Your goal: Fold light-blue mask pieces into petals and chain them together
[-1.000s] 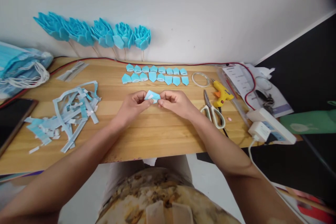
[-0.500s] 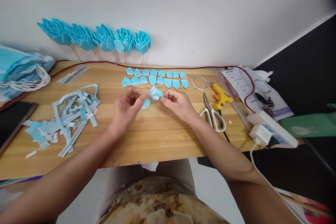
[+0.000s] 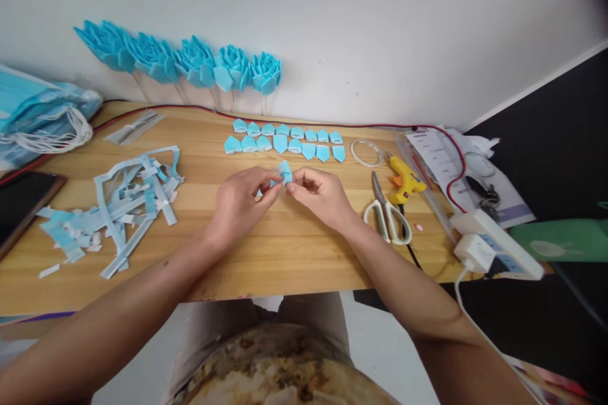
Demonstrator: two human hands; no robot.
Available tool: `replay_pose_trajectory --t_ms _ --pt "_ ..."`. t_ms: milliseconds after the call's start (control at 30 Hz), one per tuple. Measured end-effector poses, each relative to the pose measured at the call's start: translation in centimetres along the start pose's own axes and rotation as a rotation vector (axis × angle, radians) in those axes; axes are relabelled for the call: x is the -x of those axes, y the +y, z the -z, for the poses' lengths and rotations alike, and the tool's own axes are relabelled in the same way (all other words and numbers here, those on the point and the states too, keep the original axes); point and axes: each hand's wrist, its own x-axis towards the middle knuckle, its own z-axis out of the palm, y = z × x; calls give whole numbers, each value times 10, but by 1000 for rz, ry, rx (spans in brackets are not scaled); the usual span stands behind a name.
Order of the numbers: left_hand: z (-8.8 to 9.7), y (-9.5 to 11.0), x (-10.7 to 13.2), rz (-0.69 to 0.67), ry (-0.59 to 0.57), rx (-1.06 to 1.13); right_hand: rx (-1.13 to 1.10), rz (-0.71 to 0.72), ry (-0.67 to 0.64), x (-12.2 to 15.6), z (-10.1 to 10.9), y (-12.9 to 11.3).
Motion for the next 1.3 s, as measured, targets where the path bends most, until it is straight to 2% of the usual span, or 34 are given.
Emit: replay_pose_trajectory --t_ms 167,367,500,633,800,933,1067,1133,1200,1300 --pt "0 0 1 -50 9 -38 56 16 19 2 -2 -3" --pt "-2 -2 1 -56 8 -74 187 98 51 3 -4 -2" --pt "-2 -2 2 -53 5 -75 212 97 55 3 -4 -3" --pt "-2 -1 1 -10 -7 -39 220 98 56 4 -4 -4" --pt "-2 0 0 109 -6 166 220 112 60 4 -3 -4" --pt "-3 -4 -2 166 -24 250 198 83 63 3 -1 -5" --pt "-3 -12 -6 212 12 296 121 58 79 0 2 -4" --pt "2 -12 -10 246 61 308 77 44 103 -3 5 -1" --pt "15 -7 -15 269 117 286 26 15 119 -5 8 3" --pt "52 4 -19 229 140 133 -27 -16 117 -8 11 9"
